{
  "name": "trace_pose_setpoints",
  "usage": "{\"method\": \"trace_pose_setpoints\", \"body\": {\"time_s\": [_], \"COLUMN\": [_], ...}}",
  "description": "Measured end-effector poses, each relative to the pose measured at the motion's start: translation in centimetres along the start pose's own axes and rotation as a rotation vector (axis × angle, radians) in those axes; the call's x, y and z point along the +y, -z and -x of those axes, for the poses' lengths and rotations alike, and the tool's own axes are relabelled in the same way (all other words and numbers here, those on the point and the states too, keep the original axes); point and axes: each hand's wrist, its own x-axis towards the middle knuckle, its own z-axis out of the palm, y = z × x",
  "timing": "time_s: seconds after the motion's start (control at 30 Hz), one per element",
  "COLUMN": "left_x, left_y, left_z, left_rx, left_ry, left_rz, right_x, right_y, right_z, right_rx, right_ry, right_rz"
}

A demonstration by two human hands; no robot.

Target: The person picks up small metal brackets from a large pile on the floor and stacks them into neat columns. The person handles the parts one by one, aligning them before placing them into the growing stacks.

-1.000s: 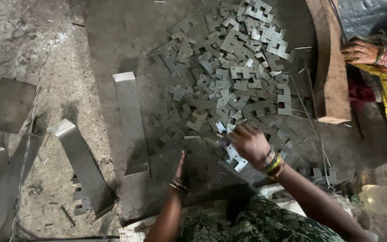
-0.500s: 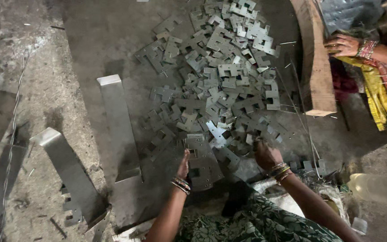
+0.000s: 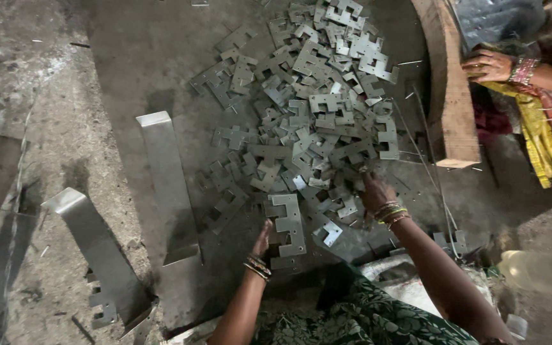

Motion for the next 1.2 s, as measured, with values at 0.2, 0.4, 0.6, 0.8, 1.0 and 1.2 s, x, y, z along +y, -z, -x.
{"method": "trace_pose_setpoints", "body": {"time_s": [0.2,0.4,0.6,0.8,1.0,1.2], "left_x": [1.1,1.3,1.2,1.1,1.6,1.9], "left_y": [0.5,-0.1,0.2,-0.1,0.2,0.1], "left_z": [1.0,0.4,-0.2,-0.3,0.6,1.3], "left_rx": [-0.032,-0.063,-0.048,-0.078,0.026,0.023], "left_ry": [-0.03,-0.039,-0.094,-0.176,-0.185,-0.178], "left_rz": [-0.443,-0.301,-0.369,-0.483,-0.568,-0.562], "right_x": [1.8,1.3,-2.7,-4.4,-3.8,-4.2], "right_y": [-0.7,-0.5,0.2,-0.2,-2.7,-2.8], "right_z": [-1.4,-0.6,4.3,2.4,-0.9,-0.6], "right_rx": [-0.252,-0.265,0.236,0.194,-0.132,-0.054], "right_ry": [-0.139,-0.133,0.342,0.233,-0.17,-0.393], "right_rz": [-0.081,-0.247,-0.134,-0.11,-0.138,-0.269]}}
